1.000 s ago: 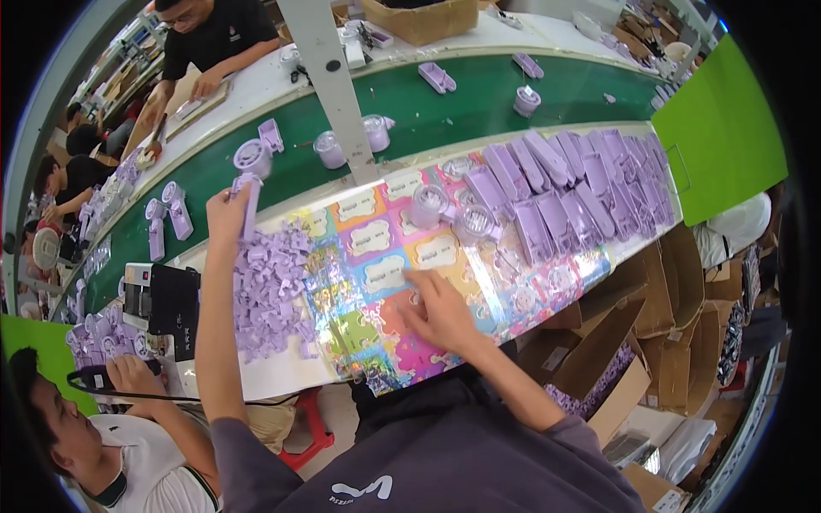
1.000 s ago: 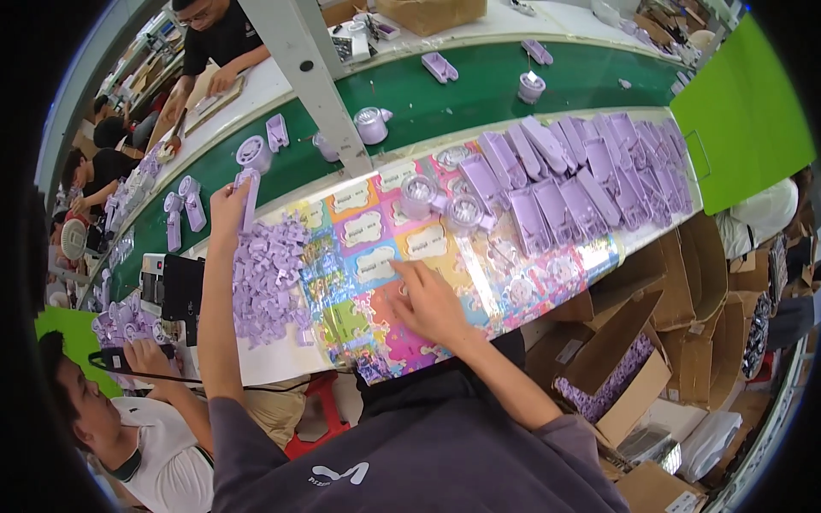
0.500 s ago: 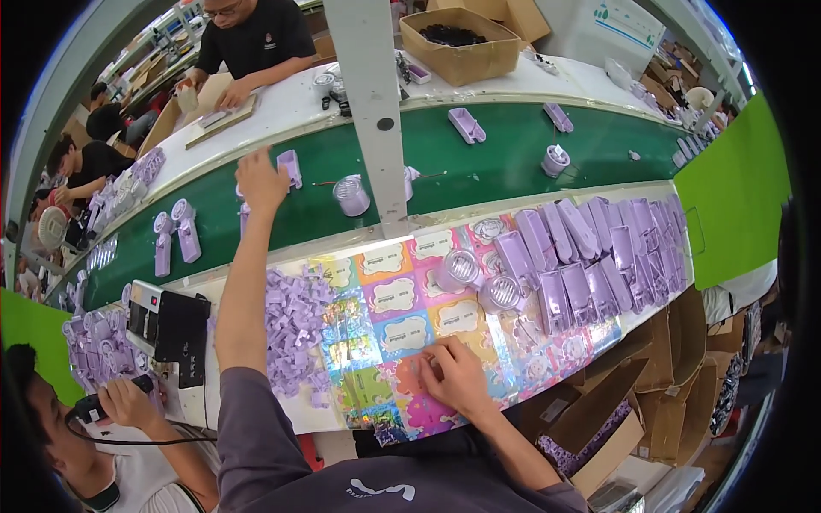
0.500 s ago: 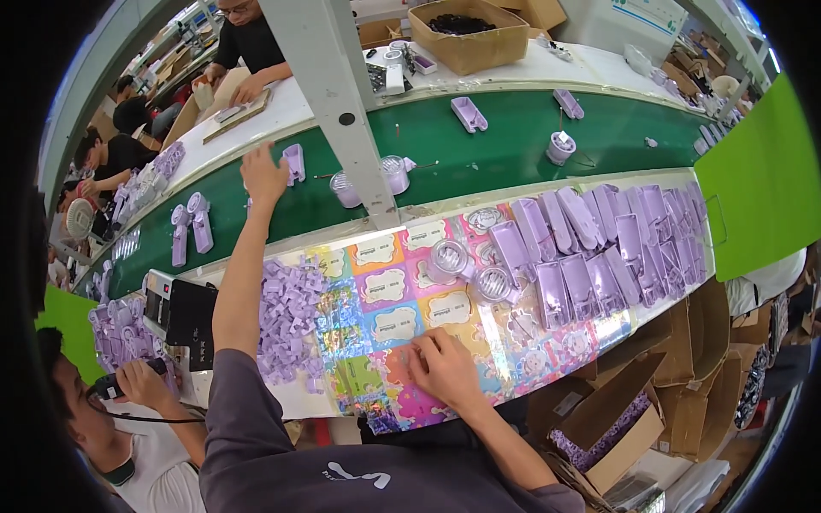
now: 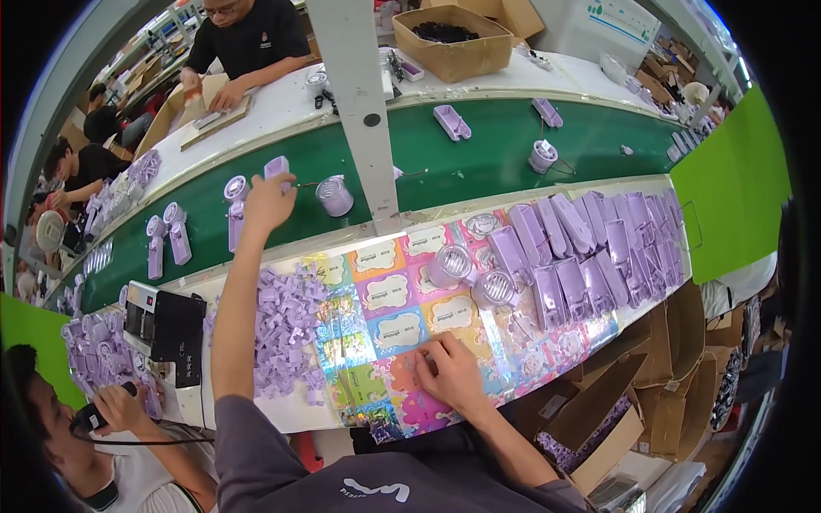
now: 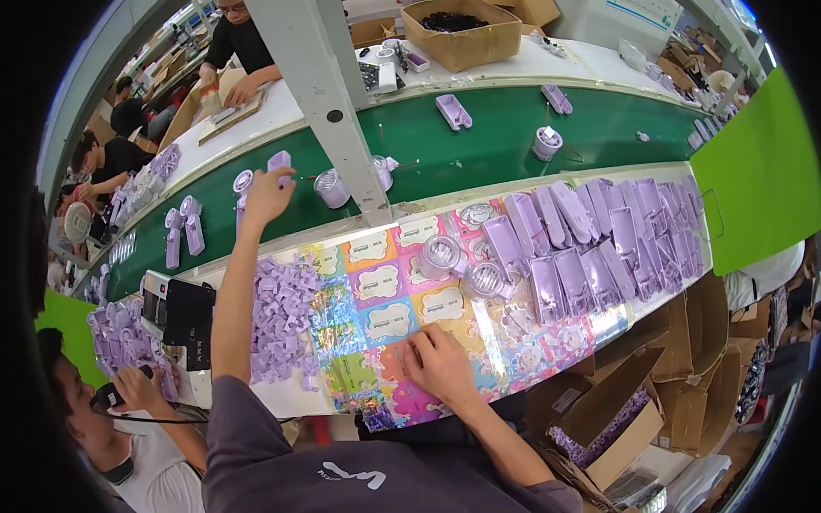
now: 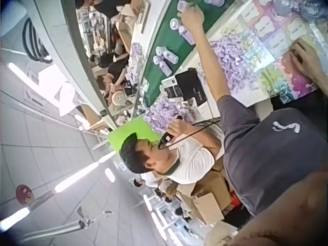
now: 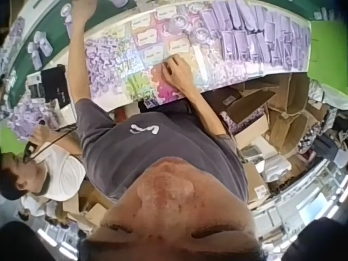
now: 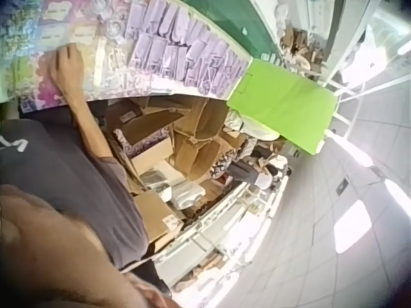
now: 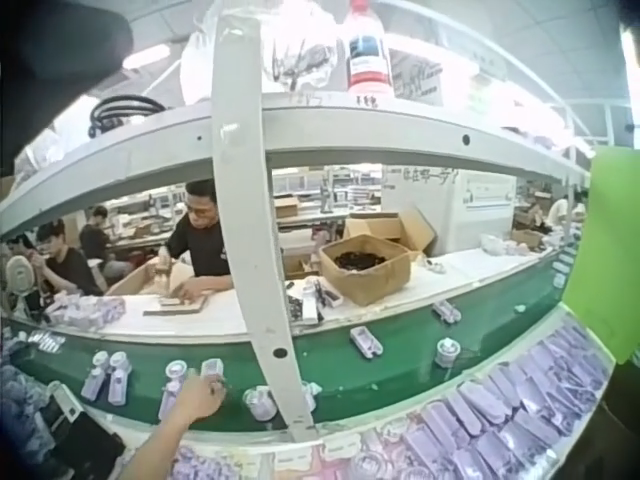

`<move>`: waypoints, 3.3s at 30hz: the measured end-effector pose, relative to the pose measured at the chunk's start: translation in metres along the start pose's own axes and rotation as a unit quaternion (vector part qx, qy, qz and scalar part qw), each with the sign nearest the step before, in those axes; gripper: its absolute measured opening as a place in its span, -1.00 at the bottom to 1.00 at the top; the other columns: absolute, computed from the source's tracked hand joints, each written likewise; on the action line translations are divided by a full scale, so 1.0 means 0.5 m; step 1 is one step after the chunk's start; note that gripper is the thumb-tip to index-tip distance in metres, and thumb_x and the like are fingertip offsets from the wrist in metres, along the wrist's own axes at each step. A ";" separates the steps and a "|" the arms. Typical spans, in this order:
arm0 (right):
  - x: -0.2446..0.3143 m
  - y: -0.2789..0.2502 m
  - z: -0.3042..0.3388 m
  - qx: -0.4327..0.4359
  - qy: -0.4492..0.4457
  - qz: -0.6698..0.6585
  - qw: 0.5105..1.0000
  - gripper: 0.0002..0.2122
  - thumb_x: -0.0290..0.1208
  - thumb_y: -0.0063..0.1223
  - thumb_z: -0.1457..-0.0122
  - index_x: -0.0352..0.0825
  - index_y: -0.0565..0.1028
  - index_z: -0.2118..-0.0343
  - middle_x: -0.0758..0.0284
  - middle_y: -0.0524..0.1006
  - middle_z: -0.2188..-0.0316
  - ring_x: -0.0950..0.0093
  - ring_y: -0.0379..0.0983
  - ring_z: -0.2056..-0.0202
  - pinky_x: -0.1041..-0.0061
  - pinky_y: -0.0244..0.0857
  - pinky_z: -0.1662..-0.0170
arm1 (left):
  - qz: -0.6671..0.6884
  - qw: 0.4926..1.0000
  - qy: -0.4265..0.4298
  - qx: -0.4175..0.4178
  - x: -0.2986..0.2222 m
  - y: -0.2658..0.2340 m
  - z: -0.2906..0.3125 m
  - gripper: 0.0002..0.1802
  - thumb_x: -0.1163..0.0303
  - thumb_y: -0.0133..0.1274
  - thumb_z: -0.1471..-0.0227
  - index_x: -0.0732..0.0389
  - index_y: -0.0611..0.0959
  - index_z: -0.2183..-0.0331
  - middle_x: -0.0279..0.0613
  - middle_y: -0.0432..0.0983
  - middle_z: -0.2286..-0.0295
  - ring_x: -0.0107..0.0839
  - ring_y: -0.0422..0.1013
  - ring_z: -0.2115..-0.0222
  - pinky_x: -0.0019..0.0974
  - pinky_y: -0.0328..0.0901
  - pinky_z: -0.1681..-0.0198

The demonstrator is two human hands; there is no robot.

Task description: The person assembles small purple plastic electronic devices by hand, combining internal wiring, small motors, fan blades, and circuit boards into purple plastic cases.

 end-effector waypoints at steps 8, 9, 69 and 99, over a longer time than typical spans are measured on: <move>0.004 -0.012 -0.003 -0.022 -0.027 -0.009 0.999 -0.88 -0.51 0.26 -0.03 -0.30 0.52 0.38 0.28 0.47 0.41 0.29 0.52 0.47 0.35 0.39 0.41 | 0.035 0.987 0.091 0.128 -0.196 -0.060 0.294 -0.67 0.18 0.15 -0.07 -0.14 0.69 0.08 0.12 0.38 0.17 0.13 0.51 0.24 0.05 0.43 0.15; 0.001 -0.012 -0.003 -0.022 -0.027 -0.011 0.999 -0.88 -0.51 0.26 -0.03 -0.31 0.52 0.38 0.28 0.47 0.42 0.28 0.52 0.47 0.35 0.39 0.41 | 0.026 0.980 0.118 0.161 -0.212 -0.050 0.309 -0.67 0.18 0.15 -0.07 -0.16 0.69 0.07 0.12 0.36 0.17 0.13 0.51 0.23 0.05 0.43 0.15; 0.136 0.146 -0.297 0.184 -0.177 0.064 0.965 -0.76 -0.50 0.11 -0.03 -0.31 0.55 0.19 0.17 0.54 0.28 0.12 0.50 0.17 0.16 0.42 0.13 | 0.048 0.971 0.231 -0.043 -0.274 0.005 0.559 -0.24 -0.13 0.38 0.29 0.14 0.63 0.08 -0.10 0.50 0.27 -0.08 0.46 0.23 -0.07 0.38 0.27; 0.143 -0.144 -0.103 0.188 -0.147 -0.171 0.956 -0.81 -0.52 0.28 -0.08 -0.32 0.59 0.22 0.28 0.48 0.26 0.38 0.51 0.29 0.45 0.44 0.23 | 0.863 0.424 -0.214 0.172 -0.207 -0.040 0.594 -0.72 0.22 -0.04 -0.22 0.24 0.49 0.17 -0.11 0.50 0.32 -0.25 0.53 0.37 -0.23 0.47 0.42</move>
Point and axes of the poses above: each hand's wrist, its own z-axis away from the middle knuckle, its own y-axis out of the palm, x = y × z, the point moved 1 cm from there along -z, towards the middle knuckle
